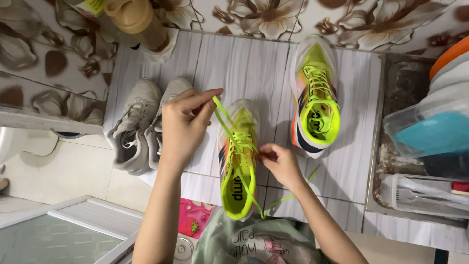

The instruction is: The person repeatedly threads a neon green shoelace through the eyelets of a single neon green and white sneaker, then ties and unties the laces multiple times. A pair of white sneakers and the matching sneaker remain on the tiled surface nearby.

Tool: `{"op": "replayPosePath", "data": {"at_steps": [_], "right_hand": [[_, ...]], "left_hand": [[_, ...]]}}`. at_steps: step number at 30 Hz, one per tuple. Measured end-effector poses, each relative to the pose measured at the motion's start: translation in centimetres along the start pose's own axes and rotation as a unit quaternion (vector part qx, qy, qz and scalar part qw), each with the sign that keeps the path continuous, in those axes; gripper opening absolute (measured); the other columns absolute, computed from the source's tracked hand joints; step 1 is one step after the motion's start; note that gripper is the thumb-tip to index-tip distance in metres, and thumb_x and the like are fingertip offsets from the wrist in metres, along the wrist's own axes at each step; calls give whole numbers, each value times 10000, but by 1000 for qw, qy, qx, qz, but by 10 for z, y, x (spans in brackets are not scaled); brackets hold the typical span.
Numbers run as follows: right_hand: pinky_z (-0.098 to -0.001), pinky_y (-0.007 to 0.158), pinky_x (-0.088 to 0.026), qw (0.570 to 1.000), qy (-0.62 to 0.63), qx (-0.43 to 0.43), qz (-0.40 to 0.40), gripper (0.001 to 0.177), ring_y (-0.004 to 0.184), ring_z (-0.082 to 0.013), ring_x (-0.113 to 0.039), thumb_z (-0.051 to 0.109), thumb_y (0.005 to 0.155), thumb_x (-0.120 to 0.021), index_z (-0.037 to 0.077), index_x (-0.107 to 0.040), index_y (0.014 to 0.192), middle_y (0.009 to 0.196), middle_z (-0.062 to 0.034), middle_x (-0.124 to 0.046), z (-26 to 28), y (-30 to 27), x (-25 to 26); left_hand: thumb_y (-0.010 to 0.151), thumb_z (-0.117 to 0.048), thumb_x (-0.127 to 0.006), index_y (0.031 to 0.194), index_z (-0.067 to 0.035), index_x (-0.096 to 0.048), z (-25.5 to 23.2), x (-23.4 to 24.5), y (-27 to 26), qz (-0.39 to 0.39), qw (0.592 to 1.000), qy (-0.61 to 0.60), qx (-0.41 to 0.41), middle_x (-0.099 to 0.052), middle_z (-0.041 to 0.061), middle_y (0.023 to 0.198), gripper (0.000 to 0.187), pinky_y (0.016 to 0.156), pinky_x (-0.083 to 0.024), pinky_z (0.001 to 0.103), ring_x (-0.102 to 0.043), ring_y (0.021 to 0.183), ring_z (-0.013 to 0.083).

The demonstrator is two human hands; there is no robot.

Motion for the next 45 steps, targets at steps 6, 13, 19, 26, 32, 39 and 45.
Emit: {"op": "replayPosePath", "data": {"at_steps": [6, 13, 19, 26, 32, 39, 45], "right_hand": [[-257, 654, -528, 995, -52, -10, 79, 122, 716, -77, -633, 36, 859, -733, -9, -737, 973, 819, -48, -723, -19, -8, 6], [-242, 552, -494, 958, 55, -141, 242, 48, 633, -82, -633, 61, 928, -636, 18, -635, 949, 763, -62, -744, 5, -25, 21], [-256, 617, -536, 972, 142, -89, 166, 71, 685, -127, -680, 22, 961, -613, 29, -589, 1027, 826, -97, -735, 32, -22, 30], [-259, 828, -577, 990, 89, 110, 31, 120, 919, -125, -701, -31, 1027, -531, -3, -637, 978, 999, -76, -723, 70, -19, 27], [-250, 809, -602, 987, 4, 158, -13, 210, 912, -124, -687, -57, 902, -707, -17, -712, 1108, 1061, -57, -645, 102, -24, 17], [-278, 899, -627, 984, 27, 165, -63, 269, 1002, -164, -740, -107, 869, -730, -48, -696, 1130, 1114, -59, -615, 97, -22, 1], [-276, 898, -623, 980, -16, 183, -80, 249, 993, -162, -737, -117, 877, -730, -58, -702, 1117, 1077, -60, -632, 90, -25, -4]], "left_hand": [[977, -24, -649, 1174, -60, -778, 14, 2, 1, -39, 998, -30, 45, -726, 36, 792, 238, 558, -535, 206, -646, 622, 48], [995, -30, -622, 1236, -53, -755, 44, -1, 1, -78, 991, -48, 95, -818, 71, 974, 276, 627, -590, 224, -745, 714, 75], [846, -3, -632, 1397, 31, -522, 36, -19, -45, -104, 991, 46, -66, -663, 217, 1258, 563, 656, -596, 265, -738, 794, 222], [800, -296, -841, 1197, 10, -667, 36, -83, -117, 130, 975, 85, 158, -761, 210, 861, 530, 672, -598, 424, -752, 739, 339], [827, -89, -708, 1209, 51, -666, 42, -103, -133, 69, 988, 47, 129, -730, 271, 919, 409, 743, -577, 465, -726, 836, 423], [889, -52, -640, 1185, 5, -679, 45, -101, -139, 31, 986, 2, 161, -714, 284, 906, 304, 728, -562, 497, -702, 851, 455], [898, -51, -620, 1190, -7, -664, 45, -101, -141, 43, 981, -5, 189, -705, 282, 871, 299, 719, -547, 520, -691, 832, 463]]}}
Point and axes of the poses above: each hand's wrist, its own y-axis towards the middle knuckle, its own x-axis out of the back of the hand, z = x × y, the point moved 3 cm from there along y, towards the middle knuckle
